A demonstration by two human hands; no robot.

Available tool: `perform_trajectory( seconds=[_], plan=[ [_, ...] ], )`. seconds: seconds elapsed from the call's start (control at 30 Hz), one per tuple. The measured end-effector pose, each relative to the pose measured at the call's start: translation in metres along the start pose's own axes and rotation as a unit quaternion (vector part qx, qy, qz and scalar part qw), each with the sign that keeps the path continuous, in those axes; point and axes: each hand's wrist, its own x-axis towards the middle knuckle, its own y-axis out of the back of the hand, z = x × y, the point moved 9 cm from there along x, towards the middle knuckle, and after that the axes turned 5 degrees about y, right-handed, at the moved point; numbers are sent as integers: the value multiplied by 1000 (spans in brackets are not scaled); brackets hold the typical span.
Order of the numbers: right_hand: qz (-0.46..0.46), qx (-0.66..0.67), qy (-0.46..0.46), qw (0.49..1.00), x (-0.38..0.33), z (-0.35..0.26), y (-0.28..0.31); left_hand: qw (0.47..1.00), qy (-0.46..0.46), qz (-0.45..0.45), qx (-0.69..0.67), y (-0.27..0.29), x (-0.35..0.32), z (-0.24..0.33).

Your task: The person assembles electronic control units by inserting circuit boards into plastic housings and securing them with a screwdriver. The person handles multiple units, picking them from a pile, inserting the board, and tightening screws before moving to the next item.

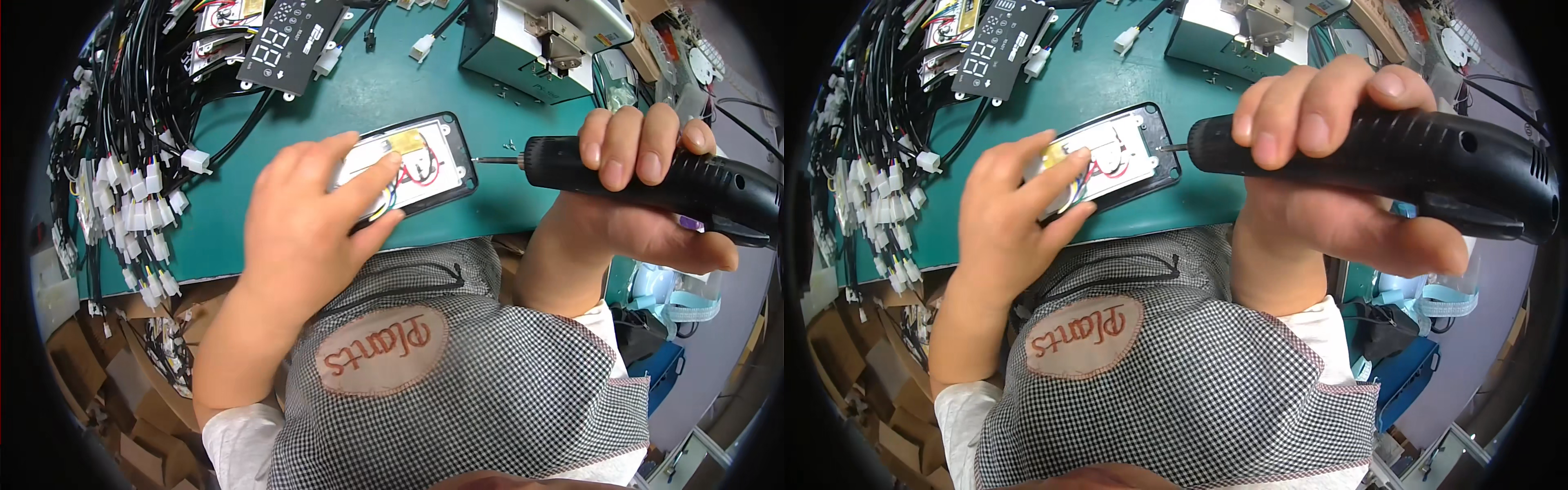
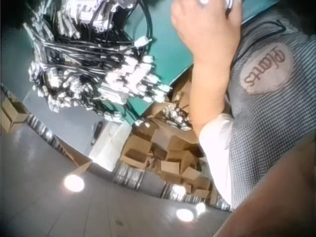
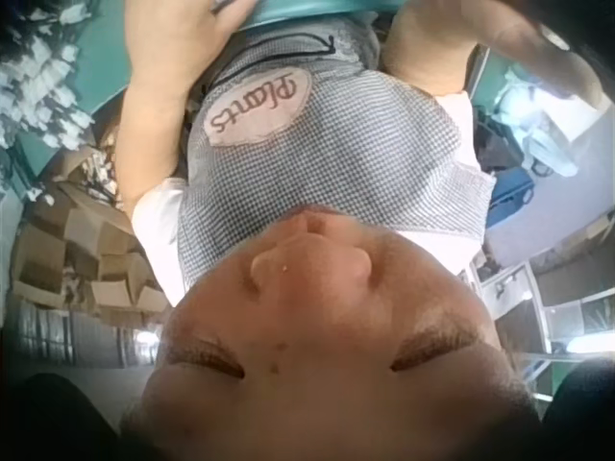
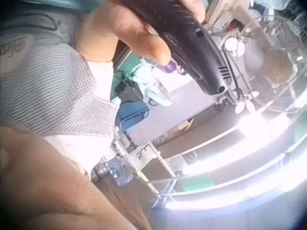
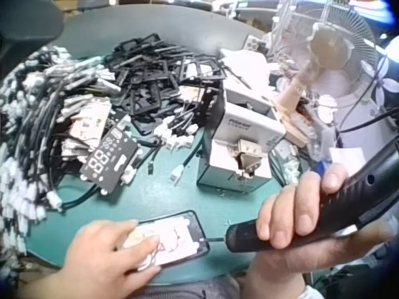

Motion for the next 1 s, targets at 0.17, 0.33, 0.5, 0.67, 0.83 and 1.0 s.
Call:
perform_trajectory(
  seconds=[0.17, 0.33, 0.5, 0.67, 0.83, 1.0],
  plan=[
    [-14, -10, 14, 1000, -7, 4, 0, 1000, -6, 3, 28, -24, 2, 9],
    [-20, 2, -7, 1000, -8, 21, 8, 999, -4, -23, 47, -23, 3, 6],
    [7, -17, -4, 1000, -10, 33, 15, 998, 4, -58, -18, -32, 5, -3],
    [43, -39, 10, 998, -14, 41, 23, 998, 9, -54, -16, -31, 5, -2],
    [66, -33, 13, 997, -17, 53, 31, 998, 7, -51, -22, -32, 7, -2],
    [-7, -33, 17, 999, -11, 59, 16, 998, 8, -52, -20, -31, 6, -3]
  ],
)
